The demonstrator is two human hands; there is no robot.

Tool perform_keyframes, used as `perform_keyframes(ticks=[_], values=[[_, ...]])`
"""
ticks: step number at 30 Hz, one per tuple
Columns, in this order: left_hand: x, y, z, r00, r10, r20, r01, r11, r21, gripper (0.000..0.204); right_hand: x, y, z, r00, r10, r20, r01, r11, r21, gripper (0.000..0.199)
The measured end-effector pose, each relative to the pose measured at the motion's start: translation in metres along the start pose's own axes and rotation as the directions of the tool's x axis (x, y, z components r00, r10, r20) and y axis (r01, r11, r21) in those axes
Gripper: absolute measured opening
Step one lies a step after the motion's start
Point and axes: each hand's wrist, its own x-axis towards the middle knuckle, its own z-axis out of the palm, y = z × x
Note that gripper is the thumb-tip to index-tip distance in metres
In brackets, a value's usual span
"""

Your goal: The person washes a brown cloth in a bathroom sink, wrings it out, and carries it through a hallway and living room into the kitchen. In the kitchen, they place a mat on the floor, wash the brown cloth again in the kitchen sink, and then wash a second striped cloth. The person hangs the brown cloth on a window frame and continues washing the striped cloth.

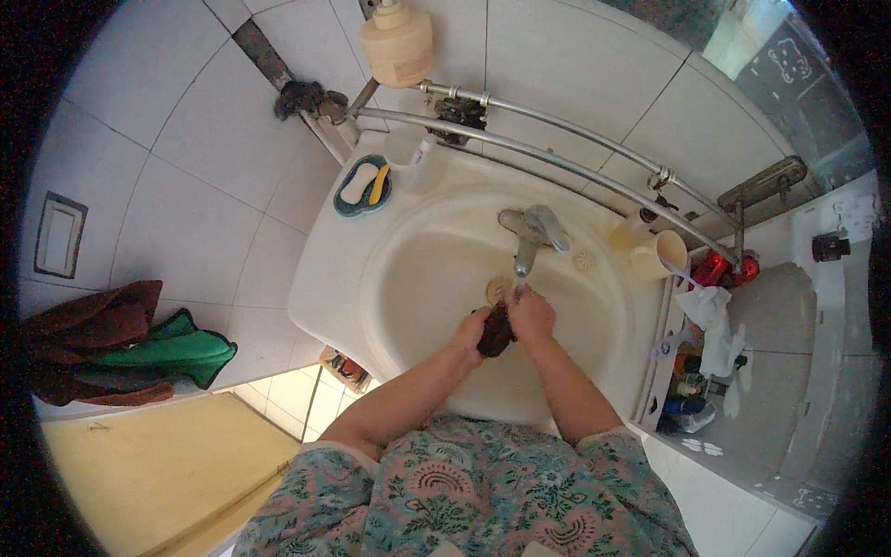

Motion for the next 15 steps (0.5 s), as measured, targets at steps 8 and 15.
perform_keyframes(ticks=[8,15], values=[[0.038,0.046,-0.071,0.839,0.542,0.048,0.004,-0.094,0.996,0.073,-0.019,0.046,0.047,0.952,-0.297,0.079,0.294,0.808,-0.511,0.071],[0.006,0.033,-0.022,0.990,0.112,0.087,-0.080,-0.069,0.994,0.065,0.012,0.064,0.043,0.986,-0.153,-0.071,0.116,0.919,-0.377,0.066]])
